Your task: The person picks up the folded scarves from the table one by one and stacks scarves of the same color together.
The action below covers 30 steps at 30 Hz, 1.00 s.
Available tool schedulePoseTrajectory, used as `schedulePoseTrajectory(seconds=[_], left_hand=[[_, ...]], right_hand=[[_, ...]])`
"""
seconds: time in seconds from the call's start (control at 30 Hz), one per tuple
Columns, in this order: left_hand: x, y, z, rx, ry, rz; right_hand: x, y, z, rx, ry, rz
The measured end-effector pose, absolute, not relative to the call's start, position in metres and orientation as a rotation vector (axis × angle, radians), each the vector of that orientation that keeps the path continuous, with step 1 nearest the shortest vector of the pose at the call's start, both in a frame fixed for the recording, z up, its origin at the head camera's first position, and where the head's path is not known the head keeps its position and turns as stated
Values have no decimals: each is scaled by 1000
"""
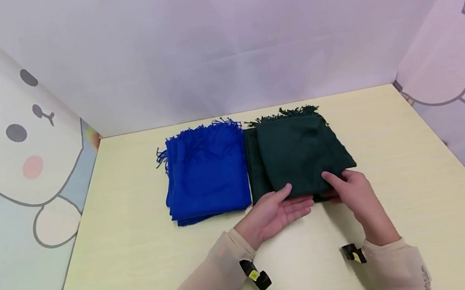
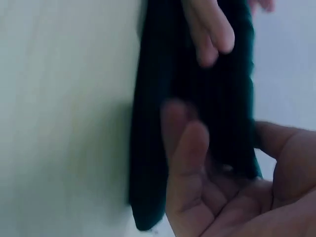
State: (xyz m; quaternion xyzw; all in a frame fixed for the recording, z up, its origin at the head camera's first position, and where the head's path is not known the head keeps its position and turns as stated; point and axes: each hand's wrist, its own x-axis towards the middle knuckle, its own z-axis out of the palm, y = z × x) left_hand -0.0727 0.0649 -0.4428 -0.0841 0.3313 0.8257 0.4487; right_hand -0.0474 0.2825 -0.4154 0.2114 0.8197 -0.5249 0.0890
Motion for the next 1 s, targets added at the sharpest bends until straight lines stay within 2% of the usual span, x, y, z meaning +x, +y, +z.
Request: schedulePoseTrajectory(seconds=[0.23,1.0], left_hand=[[-72,64,-449,-247,875,2013],[-68,56,-445,-306,824,1995]], right_hand=[[-44,294,-416,507,2319,-1462],[-48,291,-426,534,2354,-1348]])
